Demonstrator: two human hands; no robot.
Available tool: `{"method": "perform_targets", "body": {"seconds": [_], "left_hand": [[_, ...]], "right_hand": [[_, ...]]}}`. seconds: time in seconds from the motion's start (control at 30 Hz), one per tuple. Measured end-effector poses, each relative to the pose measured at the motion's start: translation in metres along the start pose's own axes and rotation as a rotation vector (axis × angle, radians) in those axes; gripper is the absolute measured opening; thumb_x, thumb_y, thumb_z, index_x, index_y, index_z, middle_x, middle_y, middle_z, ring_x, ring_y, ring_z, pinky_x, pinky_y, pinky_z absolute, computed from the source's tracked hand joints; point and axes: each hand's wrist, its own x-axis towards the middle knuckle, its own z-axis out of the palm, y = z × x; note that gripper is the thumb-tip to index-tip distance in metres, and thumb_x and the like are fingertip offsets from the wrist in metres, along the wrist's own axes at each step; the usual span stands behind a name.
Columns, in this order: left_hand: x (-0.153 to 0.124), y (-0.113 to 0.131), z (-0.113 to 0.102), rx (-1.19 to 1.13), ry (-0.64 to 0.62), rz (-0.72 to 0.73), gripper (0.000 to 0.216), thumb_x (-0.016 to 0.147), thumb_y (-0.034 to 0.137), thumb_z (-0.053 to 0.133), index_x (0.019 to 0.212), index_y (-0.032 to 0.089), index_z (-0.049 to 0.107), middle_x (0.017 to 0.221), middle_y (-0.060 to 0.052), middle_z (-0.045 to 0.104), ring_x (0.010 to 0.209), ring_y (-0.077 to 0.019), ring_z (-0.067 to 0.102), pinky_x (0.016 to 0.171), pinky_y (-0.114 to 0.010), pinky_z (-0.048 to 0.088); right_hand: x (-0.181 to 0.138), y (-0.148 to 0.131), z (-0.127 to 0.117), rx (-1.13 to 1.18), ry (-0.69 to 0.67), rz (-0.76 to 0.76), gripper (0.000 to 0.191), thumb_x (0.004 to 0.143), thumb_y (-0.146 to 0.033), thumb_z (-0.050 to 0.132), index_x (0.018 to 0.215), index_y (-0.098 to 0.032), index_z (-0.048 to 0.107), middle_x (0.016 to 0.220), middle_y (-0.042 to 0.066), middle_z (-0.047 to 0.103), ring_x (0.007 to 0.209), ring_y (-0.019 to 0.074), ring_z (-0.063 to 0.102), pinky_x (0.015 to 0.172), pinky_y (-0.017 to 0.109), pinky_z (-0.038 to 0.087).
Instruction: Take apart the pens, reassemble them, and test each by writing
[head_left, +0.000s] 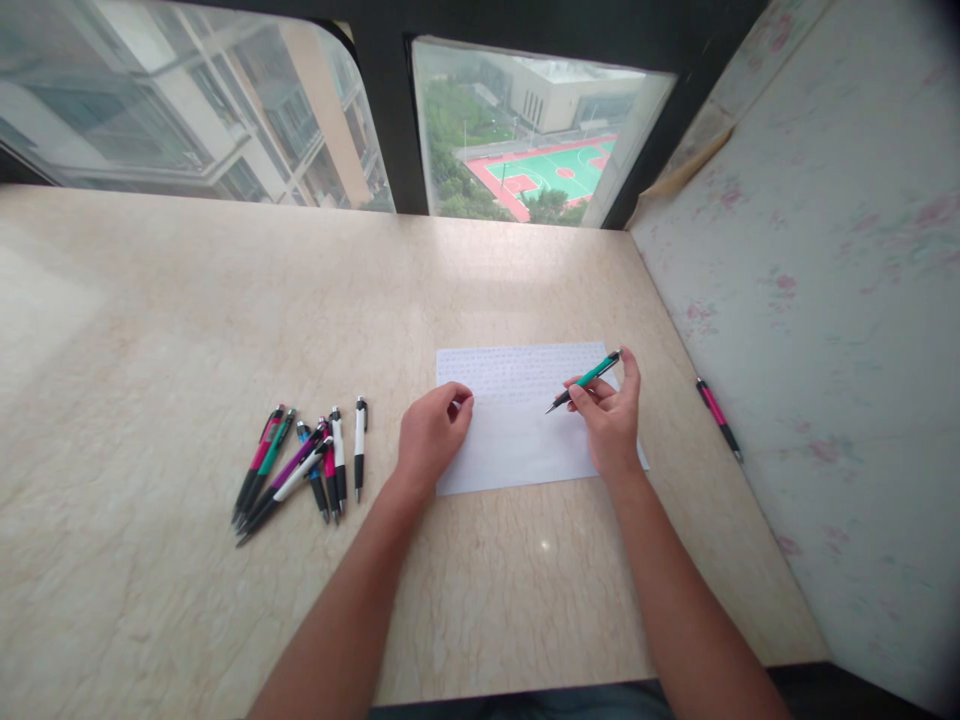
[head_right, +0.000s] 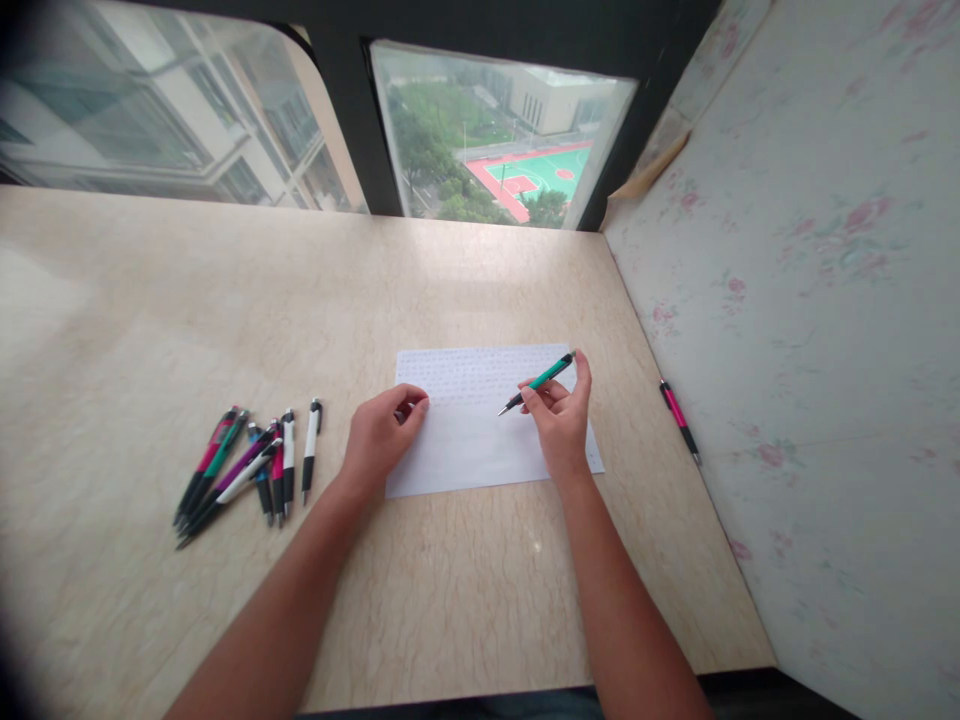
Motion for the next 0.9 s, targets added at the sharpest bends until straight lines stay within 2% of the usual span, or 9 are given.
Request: {"method": "perform_targets", "body": {"seconds": [0.17,0.3,0.37,0.47,0.5,0.6,0.67,0.77,0.9], "left_hand": [[0.0,0.001,0.0,-0.003,-0.005,0.005,0.012,0.087,0.028,0.055,0.086,0.021,0.065,0.08,-0.002,0.072,0.066,-0.015,0.061,0.064,-0.028,0.041],[0.0,0.001,-0.001,-0.007,-0.01,-0.001,0.011,0.086,0.028,0.055,0.085,0.021,0.064,0.08,-0.001,0.072,0.066,-0.0147,0.061,0.064,-0.028,0.041],[0.0,0.001,0.0,-0.006,-0.012,-0.003,0.011,0.087,0.028,0.055,0.086,0.021,0.064,0.08,-0.002,0.072,0.066,-0.0148,0.061,0.064,-0.028,0.041],[0.0,0.0,0.0,-0.006,-0.017,0.001,0.012,0.087,0.028,0.055,0.086,0.021,0.064,0.081,-0.002,0.072,0.067,-0.0152,0.061,0.064,-0.028,0.042],[0.0,0.0,0.0,-0.006,-0.02,0.004,0.012,0.087,0.028,0.055,0.086,0.021,0.064,0.082,-0.002,0.072,0.067,-0.0153,0.062,0.064,-0.028,0.042],[0.0,0.0,0.0,-0.007,-0.023,0.006,0.011,0.086,0.028,0.055,0.086,0.021,0.064,0.082,-0.002,0.072,0.067,-0.0156,0.062,0.064,-0.028,0.042],[0.0,0.001,0.0,-0.005,-0.022,0.005,0.011,0.086,0.028,0.055,0.086,0.021,0.064,0.082,-0.002,0.072,0.067,-0.0157,0.062,0.064,-0.028,0.042],[0.0,0.002,0.0,-0.007,-0.023,0.006,0.011,0.086,0.027,0.054,0.086,0.022,0.064,0.082,-0.002,0.071,0.068,-0.0158,0.062,0.065,-0.029,0.043],[0.0,0.002,0.0,-0.002,-0.025,0.007,0.01,0.086,0.026,0.055,0.086,0.022,0.063,0.082,-0.002,0.071,0.068,-0.0159,0.062,0.066,-0.029,0.044]], "right_hand": [[-0.001,0.0,0.001,-0.011,-0.006,-0.013,0.087,0.074,-0.033,0.076,0.143,-0.029,0.024,0.087,0.001,0.072,0.074,0.0164,0.067,0.062,0.027,0.054],[-0.001,-0.003,0.003,0.026,0.025,-0.015,0.092,0.073,-0.031,0.077,0.145,-0.03,0.019,0.085,-0.001,0.07,0.071,0.0147,0.065,0.061,0.027,0.054],[0.0,-0.005,0.003,0.053,0.037,0.01,0.087,0.071,-0.032,0.078,0.141,-0.031,0.026,0.084,-0.003,0.067,0.069,0.0134,0.064,0.06,0.025,0.053],[0.002,-0.007,0.002,0.085,0.052,0.072,0.046,0.069,-0.036,0.08,0.105,-0.025,0.054,0.074,-0.005,0.06,0.059,0.0097,0.058,0.055,0.023,0.049],[0.003,-0.007,0.001,0.091,0.048,0.092,0.036,0.069,-0.037,0.08,0.089,-0.023,0.054,0.069,-0.006,0.056,0.055,0.0083,0.054,0.051,0.021,0.046],[0.003,-0.008,0.0,0.094,0.022,0.127,0.042,0.071,-0.041,0.079,0.066,-0.021,0.042,0.056,-0.009,0.044,0.044,0.006,0.045,0.042,0.019,0.036],[0.001,-0.009,0.0,0.043,-0.006,0.126,0.037,0.076,-0.043,0.075,0.068,-0.021,0.046,0.051,-0.009,0.046,0.043,0.0073,0.046,0.042,0.02,0.037],[-0.002,-0.01,0.001,-0.107,-0.073,0.098,0.031,0.085,-0.05,0.062,0.08,-0.02,0.06,0.059,-0.001,0.061,0.054,0.0134,0.06,0.053,0.025,0.049],[-0.002,-0.011,0.003,-0.353,-0.142,-0.002,0.032,0.084,-0.05,0.062,0.082,-0.018,0.066,0.069,0.004,0.069,0.065,0.0178,0.066,0.063,0.03,0.052]]}}
